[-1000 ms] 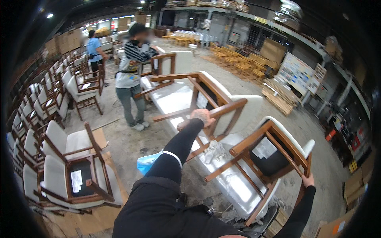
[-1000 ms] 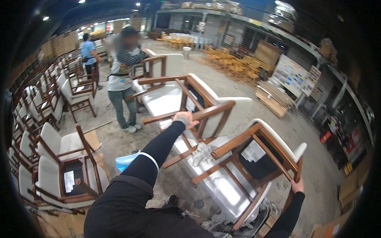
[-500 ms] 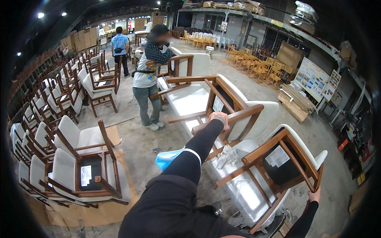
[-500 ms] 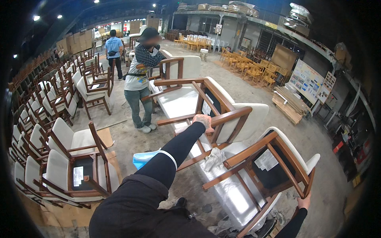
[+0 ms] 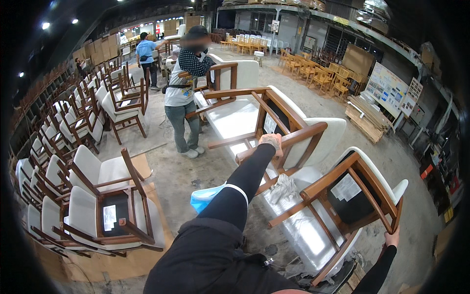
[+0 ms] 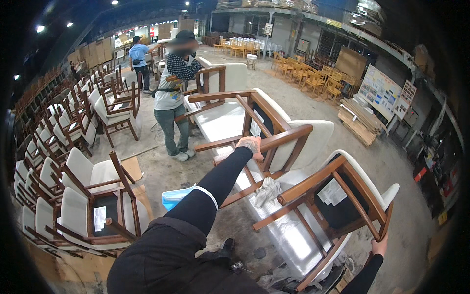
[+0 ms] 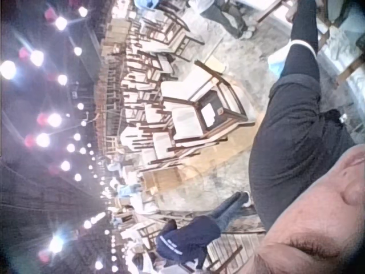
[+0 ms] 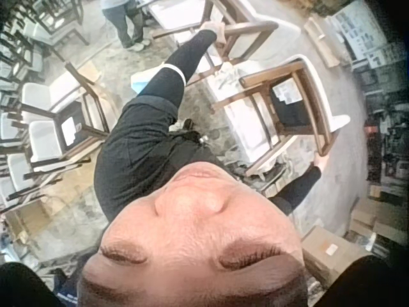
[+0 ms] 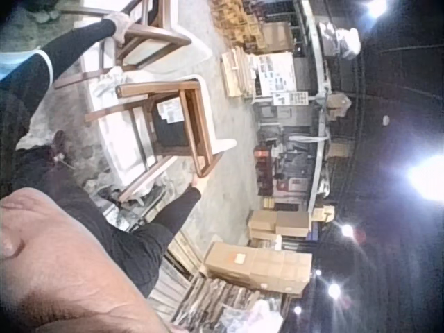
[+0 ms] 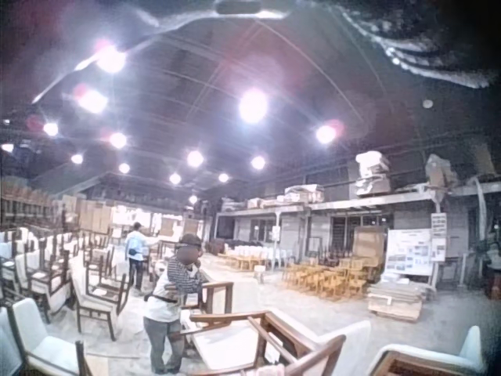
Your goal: The person wipes the wooden frame of a chair with a white cloth, focusing on the armrests, backrest, and legs. The person moves the chair to a wooden pallet and continues wiping different sections of the chair frame.
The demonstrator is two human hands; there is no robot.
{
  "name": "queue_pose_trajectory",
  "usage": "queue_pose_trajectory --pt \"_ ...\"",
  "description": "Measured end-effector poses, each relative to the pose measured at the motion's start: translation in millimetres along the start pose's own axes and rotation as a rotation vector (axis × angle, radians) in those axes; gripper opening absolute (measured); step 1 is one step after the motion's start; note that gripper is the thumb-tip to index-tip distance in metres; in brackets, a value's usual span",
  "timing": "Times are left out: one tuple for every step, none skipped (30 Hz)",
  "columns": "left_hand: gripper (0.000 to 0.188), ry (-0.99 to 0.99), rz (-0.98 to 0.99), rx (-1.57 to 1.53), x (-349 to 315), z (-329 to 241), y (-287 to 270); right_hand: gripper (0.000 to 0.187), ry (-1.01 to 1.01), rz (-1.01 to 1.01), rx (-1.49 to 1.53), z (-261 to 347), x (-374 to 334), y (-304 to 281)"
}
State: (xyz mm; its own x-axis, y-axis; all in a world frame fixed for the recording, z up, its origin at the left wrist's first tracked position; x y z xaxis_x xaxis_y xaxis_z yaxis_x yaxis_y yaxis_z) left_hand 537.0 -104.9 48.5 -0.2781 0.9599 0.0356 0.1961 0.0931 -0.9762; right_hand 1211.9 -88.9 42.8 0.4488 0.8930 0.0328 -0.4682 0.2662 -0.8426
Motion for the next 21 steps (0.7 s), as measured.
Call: queue_pose_trajectory --pt "0.063 -0.002 0.023 0.000 -0.9 -0.7 -0.9 0.093 -0.029 0.020 0.001 -0.8 -0.2 0.1" --pt "0.062 0.004 0.019 -0.007 -1.8 -1.1 -1.8 0.092 -0.018 0.032 0.009 -1.5 0.4 1.1" --pt "0.061 0.004 0.008 -0.017 -2.5 -1.8 -2.2 0.092 0.015 0.013 0.016 -3.5 0.9 1.0" --pt "0.060 -0.002 -0.002 -0.028 -3.2 -2.1 -2.4 0.091 -0.001 -0.023 -0.058 -4.2 2.3 1.4" --pt "0.058 -0.005 -0.012 -0.056 -3.5 -2.6 -2.2 0.091 -0.085 -0.035 -0.086 -4.9 3.0 1.5" --pt "0.053 -0.015 -0.045 -0.045 -3.9 -3.0 -2.0 0.091 -0.120 -0.064 -0.115 -5.1 4.3 1.4" --pt "0.049 -0.013 -0.058 -0.026 -4.0 -3.2 -1.7 0.090 -0.089 -0.070 -0.162 -5.8 4.9 1.5" --pt "0.044 -0.016 -0.080 -0.007 -3.9 -3.7 -1.5 0.090 -0.089 -0.054 -0.159 -5.6 5.2 1.1" --pt "0.039 -0.025 -0.046 -0.004 -3.9 -3.7 -0.8 0.091 -0.135 -0.044 -0.148 -4.3 5.1 1.2" --pt "0.039 -0.034 -0.063 -0.002 -3.6 -4.0 -0.8 0.091 -0.127 -0.037 -0.163 -3.5 4.4 0.1" --pt "0.038 -0.041 -0.057 -0.003 -3.5 -3.9 -0.6 0.091 -0.068 -0.040 -0.194 -2.5 3.6 -0.1" --pt "0.038 -0.045 -0.040 -0.012 -3.1 -4.3 -0.2 0.092 -0.096 -0.027 -0.177 -1.1 2.4 -0.9" --pt "0.037 -0.040 -0.047 -0.016 -3.2 -4.3 0.0 0.092 -0.074 -0.025 -0.175 0.2 1.3 -1.1" --pt "0.037 -0.038 -0.055 -0.021 -3.1 -4.7 -0.2 0.092 -0.011 -0.029 -0.188 0.4 0.2 -1.9" --pt "0.036 -0.034 -0.039 -0.031 -3.4 -4.9 -0.2 0.092 -0.057 -0.029 -0.187 1.9 -0.4 -2.1" --pt "0.036 -0.035 -0.054 -0.023 -3.9 -5.3 -0.7 0.092 -0.063 -0.035 -0.201 1.8 -0.8 -2.6" --pt "0.036 -0.038 -0.067 -0.017 -4.4 -5.7 -1.2 0.092 -0.034 -0.041 -0.218 1.7 -0.4 -2.7" --pt "0.036 -0.040 -0.054 -0.010 -5.0 -6.1 -1.7 0.092 -0.068 -0.040 -0.225 1.0 -0.1 -2.8" --pt "0.035 -0.041 -0.081 -0.005 -5.5 -6.5 -2.8 0.091 -0.121 -0.040 -0.196 0.9 1.3 -2.4" --pt "0.035 -0.042 -0.076 -0.004 -6.2 -6.9 -3.2 0.091 -0.127 -0.039 -0.185 -0.7 2.5 -2.2" --pt "0.035 -0.046 -0.050 -0.005 -6.5 -7.2 -3.6 0.091 -0.082 -0.036 -0.191 -2.5 4.5 -1.5"
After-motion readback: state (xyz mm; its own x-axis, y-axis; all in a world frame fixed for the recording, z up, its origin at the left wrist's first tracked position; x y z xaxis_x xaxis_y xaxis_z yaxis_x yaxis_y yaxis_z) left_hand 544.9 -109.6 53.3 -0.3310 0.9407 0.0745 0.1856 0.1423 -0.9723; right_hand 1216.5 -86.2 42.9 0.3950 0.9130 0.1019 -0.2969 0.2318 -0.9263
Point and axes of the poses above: each hand's wrist, its own x-axis towards the middle knuckle, its own y-axis out of the palm, z = x × y, the point moved 1 cm from there along x, towards the middle knuckle, and after that the axes turned 2 degrees about z, right-handed, at the moved point
